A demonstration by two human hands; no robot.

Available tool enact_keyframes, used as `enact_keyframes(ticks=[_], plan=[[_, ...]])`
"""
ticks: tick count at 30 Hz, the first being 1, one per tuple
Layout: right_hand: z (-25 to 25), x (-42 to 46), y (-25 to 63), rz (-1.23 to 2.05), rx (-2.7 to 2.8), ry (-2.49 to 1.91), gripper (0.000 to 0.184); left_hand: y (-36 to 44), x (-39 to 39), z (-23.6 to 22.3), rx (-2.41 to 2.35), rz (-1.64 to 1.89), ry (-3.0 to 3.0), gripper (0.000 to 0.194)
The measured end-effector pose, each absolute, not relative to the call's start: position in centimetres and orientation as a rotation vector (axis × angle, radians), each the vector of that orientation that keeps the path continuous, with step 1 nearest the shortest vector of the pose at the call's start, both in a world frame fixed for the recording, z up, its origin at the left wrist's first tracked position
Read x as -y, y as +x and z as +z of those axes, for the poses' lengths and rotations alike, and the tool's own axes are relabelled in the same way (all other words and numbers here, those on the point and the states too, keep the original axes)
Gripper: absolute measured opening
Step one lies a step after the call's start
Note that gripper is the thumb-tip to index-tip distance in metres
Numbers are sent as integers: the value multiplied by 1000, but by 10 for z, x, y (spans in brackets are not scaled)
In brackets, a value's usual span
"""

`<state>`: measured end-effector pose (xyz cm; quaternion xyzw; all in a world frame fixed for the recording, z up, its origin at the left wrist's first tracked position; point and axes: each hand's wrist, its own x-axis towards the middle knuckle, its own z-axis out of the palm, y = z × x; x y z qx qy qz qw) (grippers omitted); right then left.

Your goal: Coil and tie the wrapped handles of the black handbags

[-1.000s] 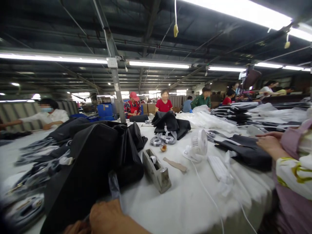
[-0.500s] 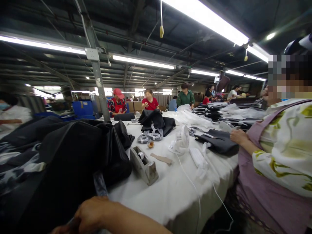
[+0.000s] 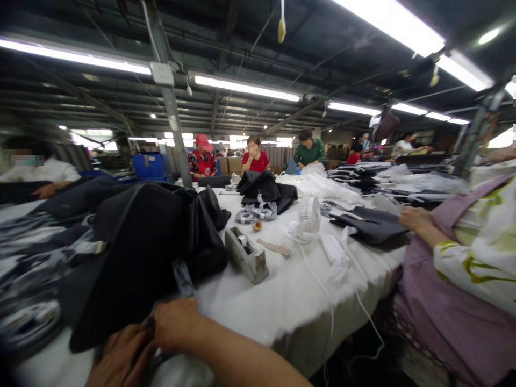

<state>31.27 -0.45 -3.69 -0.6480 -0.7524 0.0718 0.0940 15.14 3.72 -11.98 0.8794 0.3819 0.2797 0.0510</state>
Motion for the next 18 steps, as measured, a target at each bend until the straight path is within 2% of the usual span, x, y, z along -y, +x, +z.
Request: enact_keyframes(ticks=[3, 6, 13, 18], plan=[[-37, 9, 314, 258, 2144, -1924, 22, 155, -14, -94, -1149, 772, 2670, 30], [-45, 6, 315, 292, 2116, -1871, 26, 160, -6, -80, -1224, 754, 2615, 26], [-57, 9, 322, 273, 2083, -1724, 19, 159, -6, -80, -1334, 819, 2406, 15], [-69, 14, 328, 271, 2053, -1464, 22, 159, -6, -79, -1326, 813, 2425, 17]])
